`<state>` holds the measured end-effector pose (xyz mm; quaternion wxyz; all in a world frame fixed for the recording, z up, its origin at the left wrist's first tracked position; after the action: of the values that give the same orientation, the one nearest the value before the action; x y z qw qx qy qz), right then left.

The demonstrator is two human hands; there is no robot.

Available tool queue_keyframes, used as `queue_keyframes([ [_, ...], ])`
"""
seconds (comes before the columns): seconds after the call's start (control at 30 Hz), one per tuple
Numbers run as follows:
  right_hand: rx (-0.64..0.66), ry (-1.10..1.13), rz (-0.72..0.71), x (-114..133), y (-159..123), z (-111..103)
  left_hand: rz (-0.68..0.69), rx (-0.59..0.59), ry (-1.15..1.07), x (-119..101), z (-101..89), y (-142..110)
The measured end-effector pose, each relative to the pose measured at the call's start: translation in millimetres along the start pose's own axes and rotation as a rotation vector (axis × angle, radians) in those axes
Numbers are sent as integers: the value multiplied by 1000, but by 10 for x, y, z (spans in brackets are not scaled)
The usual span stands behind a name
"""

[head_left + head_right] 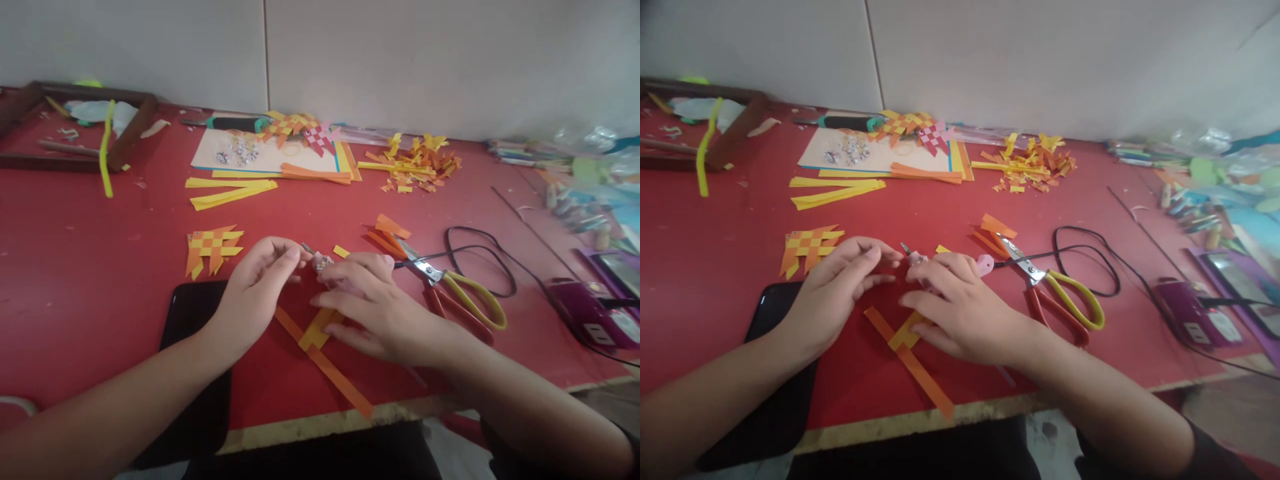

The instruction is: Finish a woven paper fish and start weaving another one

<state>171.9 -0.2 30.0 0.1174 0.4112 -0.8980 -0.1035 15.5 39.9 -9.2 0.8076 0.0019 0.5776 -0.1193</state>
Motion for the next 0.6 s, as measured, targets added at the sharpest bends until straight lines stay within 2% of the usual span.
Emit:
queue_keyframes([
  [0.07, 57, -48, -22, 38, -8, 49, 66, -67, -13, -20, -44, 10],
  [0.2, 115, -47, -48, 68, -4, 103, 123, -109, -66, -45, -78, 2],
  [0.33, 66, 174, -34, 18, 36, 51, 191, -165, -75, -95, -114, -7],
  [0.43, -24, 383, -15, -31, 45, 0, 174, -173, -104, -93, -127, -4],
  [0.5, -102, 496, 98, -103, 19, -5, 144, -118, -114, -81, -102, -7],
  [0.6, -245, 636, 396, -255, -80, 18, 47, 81, -77, -50, 15, -32],
])
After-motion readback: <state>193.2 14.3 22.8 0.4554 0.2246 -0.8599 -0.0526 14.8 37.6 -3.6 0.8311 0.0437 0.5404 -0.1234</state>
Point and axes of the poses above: each hand's wrist, its own y-axis towards the middle knuckle, its own z-axis out of the palm, x = y × z, the point moved 5 cm from there along y, towards the middle knuckle, and after that the axes turned 7 degrees about -y, right-handed, at the moved point
